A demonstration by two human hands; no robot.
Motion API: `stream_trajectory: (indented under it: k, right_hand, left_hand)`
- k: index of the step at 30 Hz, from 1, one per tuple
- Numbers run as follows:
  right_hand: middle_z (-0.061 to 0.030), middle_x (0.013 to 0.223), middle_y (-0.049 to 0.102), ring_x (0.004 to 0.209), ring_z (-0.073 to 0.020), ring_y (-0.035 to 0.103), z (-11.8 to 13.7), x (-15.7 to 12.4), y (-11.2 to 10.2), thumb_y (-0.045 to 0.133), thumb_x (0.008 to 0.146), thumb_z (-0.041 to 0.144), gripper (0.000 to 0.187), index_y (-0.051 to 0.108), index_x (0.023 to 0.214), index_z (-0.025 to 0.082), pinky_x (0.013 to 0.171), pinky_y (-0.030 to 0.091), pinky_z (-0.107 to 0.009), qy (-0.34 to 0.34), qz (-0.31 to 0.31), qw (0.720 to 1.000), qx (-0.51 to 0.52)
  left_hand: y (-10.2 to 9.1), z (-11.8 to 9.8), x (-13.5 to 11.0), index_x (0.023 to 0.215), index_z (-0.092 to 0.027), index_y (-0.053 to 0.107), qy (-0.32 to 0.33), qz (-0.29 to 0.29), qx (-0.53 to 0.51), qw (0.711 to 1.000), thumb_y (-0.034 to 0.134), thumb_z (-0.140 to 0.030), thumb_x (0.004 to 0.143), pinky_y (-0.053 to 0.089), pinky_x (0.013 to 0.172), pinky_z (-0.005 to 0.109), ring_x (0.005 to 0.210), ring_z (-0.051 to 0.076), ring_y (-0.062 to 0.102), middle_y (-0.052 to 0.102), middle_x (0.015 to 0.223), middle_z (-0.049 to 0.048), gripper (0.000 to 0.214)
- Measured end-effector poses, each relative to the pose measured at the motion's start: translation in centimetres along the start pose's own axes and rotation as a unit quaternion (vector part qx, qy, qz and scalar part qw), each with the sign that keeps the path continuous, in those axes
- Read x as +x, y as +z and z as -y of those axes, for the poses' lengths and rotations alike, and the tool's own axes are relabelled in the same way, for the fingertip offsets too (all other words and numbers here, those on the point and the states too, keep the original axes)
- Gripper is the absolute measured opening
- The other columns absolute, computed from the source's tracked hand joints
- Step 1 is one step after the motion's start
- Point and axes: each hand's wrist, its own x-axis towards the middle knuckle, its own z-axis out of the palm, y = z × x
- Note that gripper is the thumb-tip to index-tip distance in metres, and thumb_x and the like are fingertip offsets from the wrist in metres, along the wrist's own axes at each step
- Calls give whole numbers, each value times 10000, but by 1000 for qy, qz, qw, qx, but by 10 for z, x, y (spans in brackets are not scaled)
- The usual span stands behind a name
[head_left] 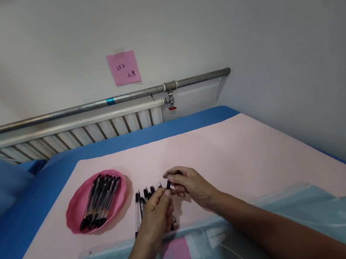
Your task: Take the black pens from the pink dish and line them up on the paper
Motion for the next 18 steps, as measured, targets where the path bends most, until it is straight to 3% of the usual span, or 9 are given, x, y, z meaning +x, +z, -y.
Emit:
stream_trajectory:
  k: [5,10,15,18]
  right_hand:
    - [78,435,419,376,-53,368,-4,0,0,650,668,302,179,545,668,157,382,268,-192,-29,-41,998,-39]
    - [76,490,423,382,-32,317,-4,0,2,669,635,292,186,560,695,153,381,253,-190,-6,-23,1000,18]
    - [90,439,397,368,-41,343,-5,-1,3,677,636,308,209,521,648,169,376,264,-189,-15,-45,999,9]
    - [94,420,381,356,-33,319,-5,0,2,682,634,277,191,530,636,161,374,254,-187,0,-22,999,27]
  left_hand:
    - [-1,1,1,844,-195,541,23,-22,21,999,533,-487,744,112,321,134,348,19,141,234,449,-124,308]
    - [-1,3,2,863,-197,545,13,-32,19,999,531,-482,746,95,323,147,347,19,148,263,462,-117,308]
    - [-2,7,4,845,-192,546,40,-19,28,999,540,-469,751,122,335,148,366,26,199,277,471,-109,292]
    - [-1,8,4,829,-195,533,33,-17,26,999,543,-463,751,120,333,145,365,26,196,279,470,-110,279]
